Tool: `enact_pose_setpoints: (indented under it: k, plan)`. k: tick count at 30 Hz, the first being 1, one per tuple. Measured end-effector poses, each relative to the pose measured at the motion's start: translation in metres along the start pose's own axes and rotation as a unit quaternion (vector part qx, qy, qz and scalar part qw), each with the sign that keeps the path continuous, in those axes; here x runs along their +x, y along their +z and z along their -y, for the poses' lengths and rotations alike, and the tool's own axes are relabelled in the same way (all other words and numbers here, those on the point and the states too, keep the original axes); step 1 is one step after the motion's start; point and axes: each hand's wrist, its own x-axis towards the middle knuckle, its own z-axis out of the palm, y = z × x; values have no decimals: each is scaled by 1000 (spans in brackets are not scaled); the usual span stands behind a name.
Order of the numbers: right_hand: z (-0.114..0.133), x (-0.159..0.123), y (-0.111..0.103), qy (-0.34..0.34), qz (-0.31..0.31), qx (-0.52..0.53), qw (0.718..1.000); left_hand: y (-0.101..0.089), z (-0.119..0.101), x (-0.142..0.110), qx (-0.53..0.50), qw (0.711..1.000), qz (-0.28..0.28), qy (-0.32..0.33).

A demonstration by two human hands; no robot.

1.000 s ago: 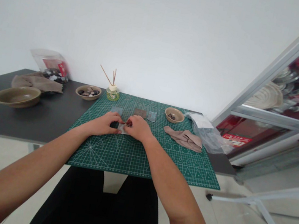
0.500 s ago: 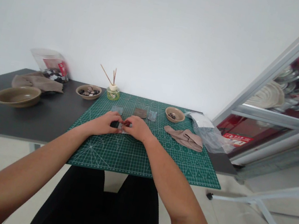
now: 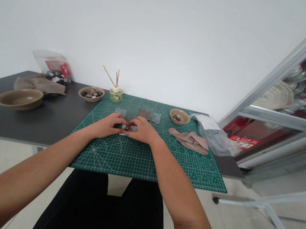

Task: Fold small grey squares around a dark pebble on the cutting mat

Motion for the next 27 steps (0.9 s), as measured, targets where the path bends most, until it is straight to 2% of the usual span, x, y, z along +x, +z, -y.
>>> enact_pose_setpoints:
  k: [5, 11, 15, 21, 24, 27]
  plan:
    - [-1, -1, 1, 3, 18, -13, 1000, -1, -2, 0, 9, 999, -24, -24]
    - [2, -1, 1, 23, 15, -24, 999, -6, -11, -2, -16, 988, -117, -103]
    - [3, 1, 1, 46, 6, -2, 999, -7, -14, -4, -46, 979, -144, -140]
    - [6, 6, 0, 68, -12, 119, 990, -5, -8, -3, -49, 980, -162, -106]
    - [6, 6, -1, 57, -61, 168, 982, -5, -5, -2, -49, 977, -189, -90]
    - [6, 6, -3, 53, -116, 172, 977, -5, -4, -2, -40, 971, -219, -90]
